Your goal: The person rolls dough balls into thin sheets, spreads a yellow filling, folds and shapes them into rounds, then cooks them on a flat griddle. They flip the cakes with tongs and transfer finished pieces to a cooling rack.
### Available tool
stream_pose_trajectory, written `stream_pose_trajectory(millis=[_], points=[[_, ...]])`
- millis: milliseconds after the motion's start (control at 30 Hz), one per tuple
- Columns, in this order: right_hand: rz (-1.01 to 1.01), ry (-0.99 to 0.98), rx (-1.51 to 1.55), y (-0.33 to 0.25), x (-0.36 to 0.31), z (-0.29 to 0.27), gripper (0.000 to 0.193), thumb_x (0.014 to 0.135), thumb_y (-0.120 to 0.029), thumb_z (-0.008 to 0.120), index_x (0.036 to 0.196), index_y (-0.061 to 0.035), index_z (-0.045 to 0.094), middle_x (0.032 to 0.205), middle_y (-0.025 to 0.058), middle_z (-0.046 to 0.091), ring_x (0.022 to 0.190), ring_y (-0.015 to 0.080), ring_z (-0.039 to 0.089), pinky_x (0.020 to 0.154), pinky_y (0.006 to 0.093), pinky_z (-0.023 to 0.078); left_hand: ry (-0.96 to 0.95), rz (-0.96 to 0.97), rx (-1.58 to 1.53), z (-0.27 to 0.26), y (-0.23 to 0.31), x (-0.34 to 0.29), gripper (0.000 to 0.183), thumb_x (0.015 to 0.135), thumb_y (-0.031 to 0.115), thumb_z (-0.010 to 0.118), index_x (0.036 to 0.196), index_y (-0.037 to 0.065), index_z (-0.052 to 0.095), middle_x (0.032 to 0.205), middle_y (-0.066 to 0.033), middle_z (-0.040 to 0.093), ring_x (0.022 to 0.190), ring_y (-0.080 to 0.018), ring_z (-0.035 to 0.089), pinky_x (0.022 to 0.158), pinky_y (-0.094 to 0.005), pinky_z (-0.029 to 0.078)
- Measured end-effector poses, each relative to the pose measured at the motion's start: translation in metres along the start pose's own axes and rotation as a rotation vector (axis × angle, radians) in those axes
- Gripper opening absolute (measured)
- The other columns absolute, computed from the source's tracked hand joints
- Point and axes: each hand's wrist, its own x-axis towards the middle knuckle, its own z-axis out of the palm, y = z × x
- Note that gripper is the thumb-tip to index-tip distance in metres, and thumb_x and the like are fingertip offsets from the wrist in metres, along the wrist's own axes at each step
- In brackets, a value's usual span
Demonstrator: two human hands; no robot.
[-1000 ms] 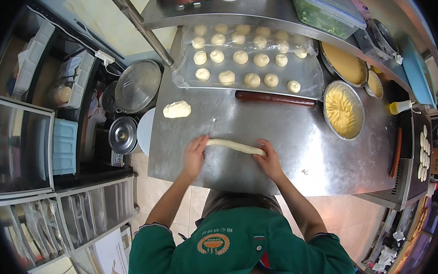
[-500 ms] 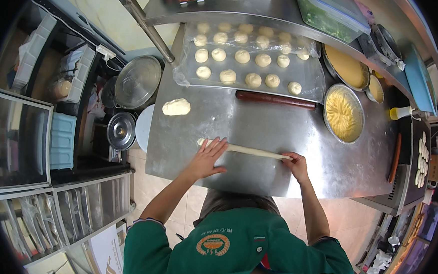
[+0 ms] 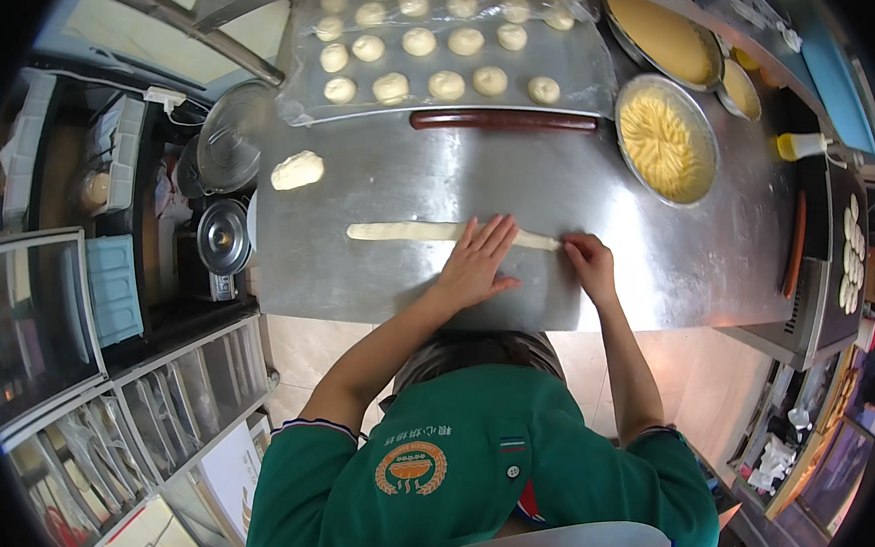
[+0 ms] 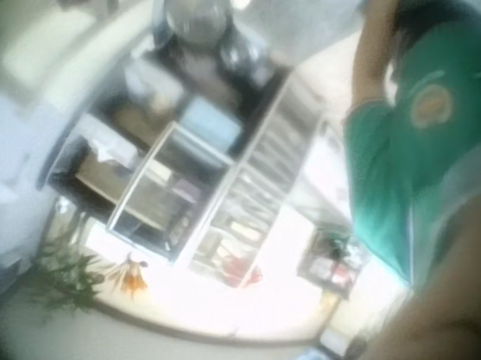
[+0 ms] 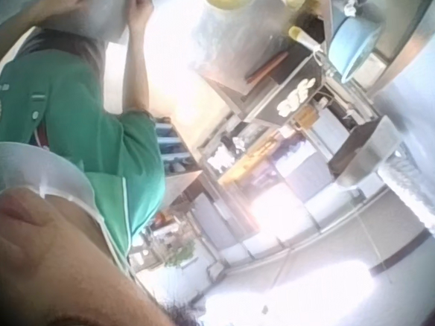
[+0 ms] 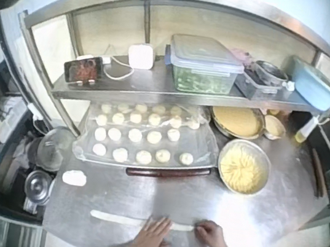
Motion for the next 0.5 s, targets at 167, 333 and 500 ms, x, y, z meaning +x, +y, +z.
stream_pose_trajectory(millis=[167,333,500], points=[[-0.334,0.074,-0.351,-0.017,0.004,0.007,0.026,0.081,-0.009,0.079,0.103,-0.0014,0.069,0.102,0.0127,0.065,0.079,0.0227,0.064,0.071,0.0333,0.053,-0.051,0.02,0.073,0.014,0.017,0.016,0.1,0.083,0.059,0.067,0.157,0.004,0.03,0.165,-0.0114,0.027,0.152,-0.0302,0.024,0.122,-0.0577,0.015],[-0.011,0.013,0.01,-0.021,0.012,-0.008,0.013,0.082,-0.007,0.075,0.092,-0.0018,0.068,0.08,0.0117,0.067,0.068,0.0279,0.066,0.066,0.0389,0.054,0.025,-0.065,0.001,0.016,0.028,0.022,0.101,0.082,0.059,0.068,0.157,0.004,0.029,0.165,-0.0114,0.027,0.153,-0.0304,0.024,0.122,-0.0579,0.015],[-0.167,0.057,-0.267,-0.009,0.017,-0.027,0.014,0.082,-0.007,0.073,0.093,-0.0022,0.066,0.075,0.0137,0.067,0.068,0.0312,0.067,0.064,0.041,0.054,-0.086,-0.024,0.088,0.031,0.051,0.044,0.101,0.082,0.059,0.069,0.158,0.005,0.029,0.165,-0.0099,0.027,0.153,-0.0304,0.023,0.122,-0.0581,0.014]])
